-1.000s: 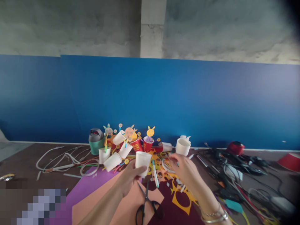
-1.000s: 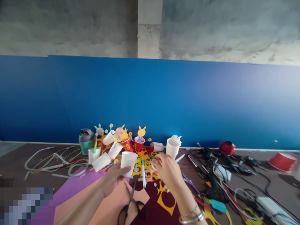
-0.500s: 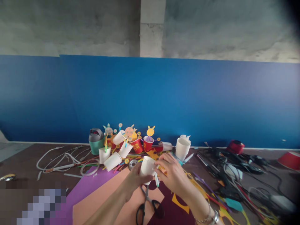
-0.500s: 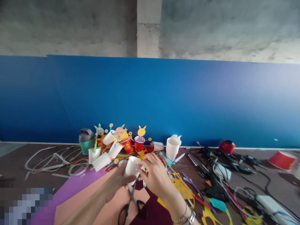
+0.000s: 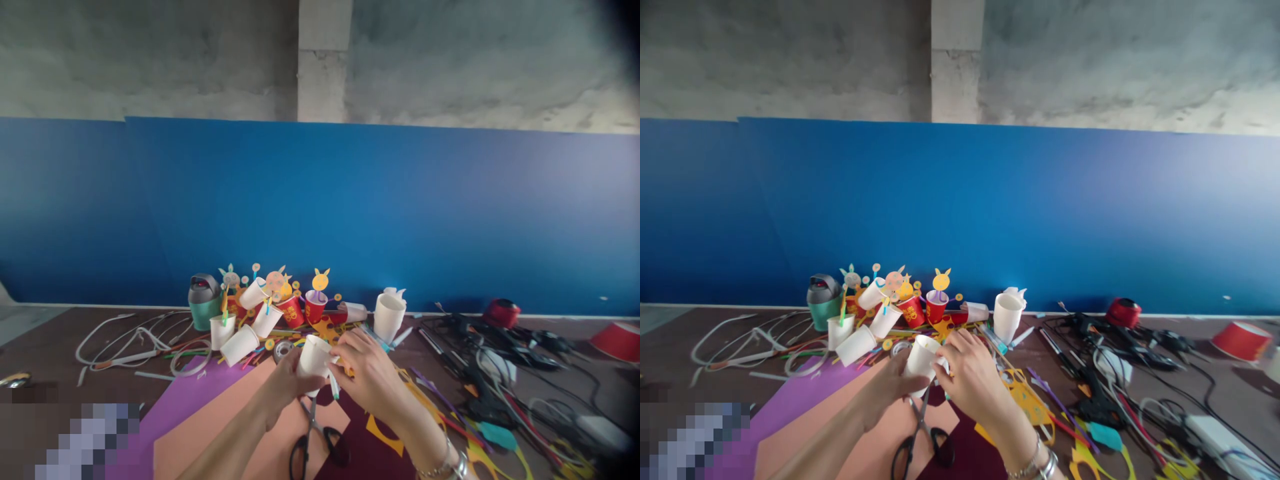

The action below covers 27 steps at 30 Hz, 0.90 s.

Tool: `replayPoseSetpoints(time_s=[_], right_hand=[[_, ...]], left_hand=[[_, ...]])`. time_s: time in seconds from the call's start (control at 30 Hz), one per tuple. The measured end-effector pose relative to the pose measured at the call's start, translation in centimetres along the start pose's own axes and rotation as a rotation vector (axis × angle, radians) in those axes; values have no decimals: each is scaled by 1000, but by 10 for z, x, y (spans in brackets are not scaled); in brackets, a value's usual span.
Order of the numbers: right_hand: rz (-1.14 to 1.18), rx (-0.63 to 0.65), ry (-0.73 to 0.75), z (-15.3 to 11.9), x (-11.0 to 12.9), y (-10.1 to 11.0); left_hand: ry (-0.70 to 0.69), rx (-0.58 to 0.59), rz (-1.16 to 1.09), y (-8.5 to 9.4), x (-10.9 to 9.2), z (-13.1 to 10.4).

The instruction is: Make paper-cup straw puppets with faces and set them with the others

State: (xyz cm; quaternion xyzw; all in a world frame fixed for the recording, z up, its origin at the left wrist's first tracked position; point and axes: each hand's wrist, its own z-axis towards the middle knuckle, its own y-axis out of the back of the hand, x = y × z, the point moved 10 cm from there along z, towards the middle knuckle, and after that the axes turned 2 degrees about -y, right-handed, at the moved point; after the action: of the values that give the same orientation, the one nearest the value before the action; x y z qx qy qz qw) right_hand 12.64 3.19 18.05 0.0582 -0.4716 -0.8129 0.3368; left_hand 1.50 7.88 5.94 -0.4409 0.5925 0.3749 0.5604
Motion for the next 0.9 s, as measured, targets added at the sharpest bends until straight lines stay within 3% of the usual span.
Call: replayPoseSetpoints(time_s=[0.23, 0.47, 0.9], right_hand=[[159, 13, -34, 1, -5, 0], [409, 96, -197, 0, -17, -10], [434, 106, -190, -1, -12, -11]], left_hand=[[4, -40, 44, -2, -9, -7], [-5, -21, 57, -6, -15, -11], [-47, 18, -47, -9, -12, -6]])
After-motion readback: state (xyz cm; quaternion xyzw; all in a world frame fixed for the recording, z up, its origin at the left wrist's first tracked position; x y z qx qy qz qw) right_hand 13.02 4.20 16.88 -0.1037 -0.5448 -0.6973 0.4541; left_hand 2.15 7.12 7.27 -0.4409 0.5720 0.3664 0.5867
